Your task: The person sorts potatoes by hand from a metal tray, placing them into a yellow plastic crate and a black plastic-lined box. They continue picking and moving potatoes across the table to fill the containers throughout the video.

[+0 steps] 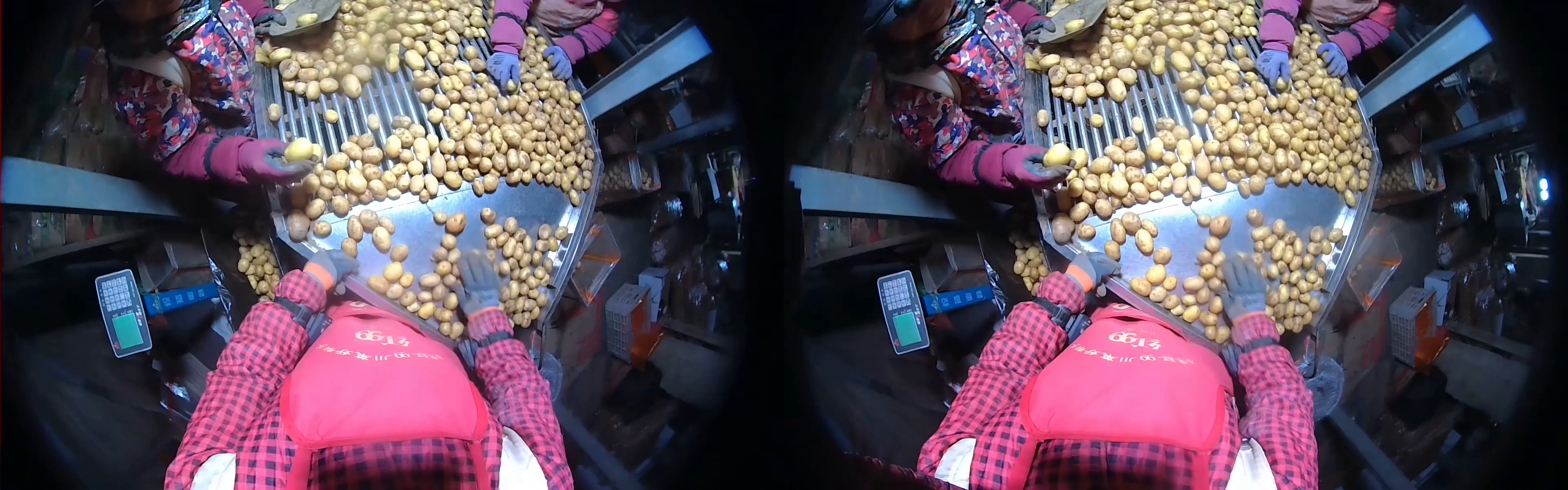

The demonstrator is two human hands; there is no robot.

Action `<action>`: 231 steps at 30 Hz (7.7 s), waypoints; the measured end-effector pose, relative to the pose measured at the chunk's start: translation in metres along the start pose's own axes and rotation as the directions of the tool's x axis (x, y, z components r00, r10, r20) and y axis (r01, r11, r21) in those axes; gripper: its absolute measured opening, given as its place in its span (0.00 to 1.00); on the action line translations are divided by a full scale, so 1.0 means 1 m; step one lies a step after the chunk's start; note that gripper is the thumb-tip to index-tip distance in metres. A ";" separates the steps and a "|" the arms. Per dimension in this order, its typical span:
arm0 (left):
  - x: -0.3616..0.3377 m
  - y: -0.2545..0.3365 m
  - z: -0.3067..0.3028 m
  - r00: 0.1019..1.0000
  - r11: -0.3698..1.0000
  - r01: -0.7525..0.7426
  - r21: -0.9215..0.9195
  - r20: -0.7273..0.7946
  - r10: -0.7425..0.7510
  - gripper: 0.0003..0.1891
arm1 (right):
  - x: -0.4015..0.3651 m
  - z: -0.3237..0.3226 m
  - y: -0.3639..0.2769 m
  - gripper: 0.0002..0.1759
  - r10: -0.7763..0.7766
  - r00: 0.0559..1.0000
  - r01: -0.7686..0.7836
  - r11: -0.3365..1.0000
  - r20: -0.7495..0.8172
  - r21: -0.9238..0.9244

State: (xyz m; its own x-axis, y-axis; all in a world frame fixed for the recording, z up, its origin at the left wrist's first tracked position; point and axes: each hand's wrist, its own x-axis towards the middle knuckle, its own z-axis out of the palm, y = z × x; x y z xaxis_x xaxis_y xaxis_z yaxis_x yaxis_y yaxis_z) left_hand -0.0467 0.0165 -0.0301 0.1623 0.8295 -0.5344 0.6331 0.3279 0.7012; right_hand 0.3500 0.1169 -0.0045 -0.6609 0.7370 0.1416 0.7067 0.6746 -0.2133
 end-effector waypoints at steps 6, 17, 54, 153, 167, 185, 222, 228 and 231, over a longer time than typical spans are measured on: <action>-0.005 0.026 -0.011 0.999 0.922 -0.031 0.386 0.046 0.015 0.12 | 0.034 -0.029 0.003 0.23 0.274 0.958 -0.258 0.953 -0.088 0.157; 0.002 0.013 0.002 0.986 0.984 0.163 0.070 -0.037 -0.161 0.11 | 0.128 0.039 -0.052 0.13 0.146 0.989 -0.128 0.945 -0.038 0.302; 0.045 0.058 0.052 0.997 0.282 -0.010 -0.959 0.011 0.071 0.31 | 0.078 -0.008 -0.081 0.23 0.458 0.850 -0.411 0.265 0.261 0.872; 0.019 0.049 0.008 0.861 0.972 0.211 -0.105 -0.450 -0.235 0.23 | 0.008 -0.033 0.175 0.19 0.876 0.481 -0.877 0.481 -0.043 -0.016; 0.022 0.037 0.007 0.864 0.934 0.239 -0.267 -0.381 -0.330 0.21 | -0.070 -0.081 0.316 0.30 0.750 0.530 -0.822 0.569 -0.397 -0.023; 0.020 0.057 0.005 0.875 0.970 0.222 -0.100 -0.419 -0.244 0.22 | 0.031 -0.013 0.079 0.15 0.503 0.863 -0.505 0.860 0.044 0.071; 0.024 0.033 0.001 0.934 0.995 0.097 0.012 -0.347 -0.086 0.18 | 0.025 0.035 -0.096 0.17 0.054 0.941 -0.077 0.996 0.335 0.055; 0.047 -0.004 0.038 0.947 0.883 0.016 -0.468 -0.277 -0.164 0.13 | 0.034 0.065 -0.104 0.27 0.344 0.912 -0.408 0.821 0.223 0.399; 0.008 0.049 0.034 0.987 0.849 -0.135 -0.510 -0.150 0.067 0.24 | 0.038 0.008 -0.126 0.34 0.286 0.946 -0.288 0.536 0.150 0.794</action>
State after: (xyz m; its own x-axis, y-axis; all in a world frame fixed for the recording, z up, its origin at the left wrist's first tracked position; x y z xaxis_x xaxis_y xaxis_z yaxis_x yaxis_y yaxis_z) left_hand 0.0115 0.0242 -0.0161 0.0891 0.9078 -0.4099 0.1296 0.3975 0.9084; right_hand 0.2341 0.0597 0.0205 -0.4615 0.8842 -0.0723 0.3685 0.1169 -0.9223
